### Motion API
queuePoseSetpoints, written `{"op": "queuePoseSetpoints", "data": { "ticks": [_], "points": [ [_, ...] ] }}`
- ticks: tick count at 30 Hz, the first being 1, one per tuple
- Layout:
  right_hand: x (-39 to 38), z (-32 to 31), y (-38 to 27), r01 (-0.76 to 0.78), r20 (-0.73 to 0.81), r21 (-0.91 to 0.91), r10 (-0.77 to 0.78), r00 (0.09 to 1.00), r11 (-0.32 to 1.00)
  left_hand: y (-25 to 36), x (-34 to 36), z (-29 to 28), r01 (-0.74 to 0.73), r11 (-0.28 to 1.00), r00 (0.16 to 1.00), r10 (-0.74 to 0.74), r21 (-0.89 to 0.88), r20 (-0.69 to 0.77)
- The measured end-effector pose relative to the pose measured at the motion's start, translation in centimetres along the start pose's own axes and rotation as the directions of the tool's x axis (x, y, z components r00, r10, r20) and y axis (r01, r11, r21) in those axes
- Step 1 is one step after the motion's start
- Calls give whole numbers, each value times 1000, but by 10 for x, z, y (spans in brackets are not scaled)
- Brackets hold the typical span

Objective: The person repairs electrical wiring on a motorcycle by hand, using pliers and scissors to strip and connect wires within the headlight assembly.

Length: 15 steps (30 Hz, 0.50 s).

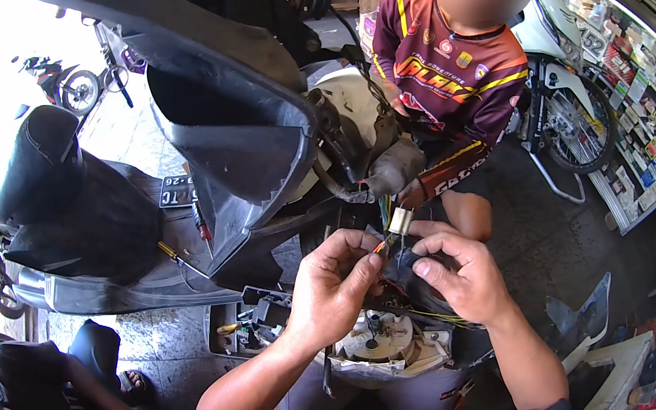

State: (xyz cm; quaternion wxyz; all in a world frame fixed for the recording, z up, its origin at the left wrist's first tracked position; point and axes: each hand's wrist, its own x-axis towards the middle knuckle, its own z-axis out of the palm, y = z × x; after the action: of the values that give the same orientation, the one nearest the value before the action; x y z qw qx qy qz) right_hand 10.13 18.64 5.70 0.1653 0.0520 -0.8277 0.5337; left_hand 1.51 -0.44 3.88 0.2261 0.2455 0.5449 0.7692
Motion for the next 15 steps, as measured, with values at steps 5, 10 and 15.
{"op": "queuePoseSetpoints", "data": {
  "ticks": [5,10,15],
  "points": [
    [2,-1,-1,-107,82,113,98,992,988,-4,4,4,11,1000,997,-11,-4,-76],
    [1,2,2,-29,46,138,23,999,990,-15,3,6,-163,975,979,178,153,-96],
    [4,6,3,59,6,15,-59,998,998,-9,0,6,-265,863,945,322,431,-64]
  ]
}}
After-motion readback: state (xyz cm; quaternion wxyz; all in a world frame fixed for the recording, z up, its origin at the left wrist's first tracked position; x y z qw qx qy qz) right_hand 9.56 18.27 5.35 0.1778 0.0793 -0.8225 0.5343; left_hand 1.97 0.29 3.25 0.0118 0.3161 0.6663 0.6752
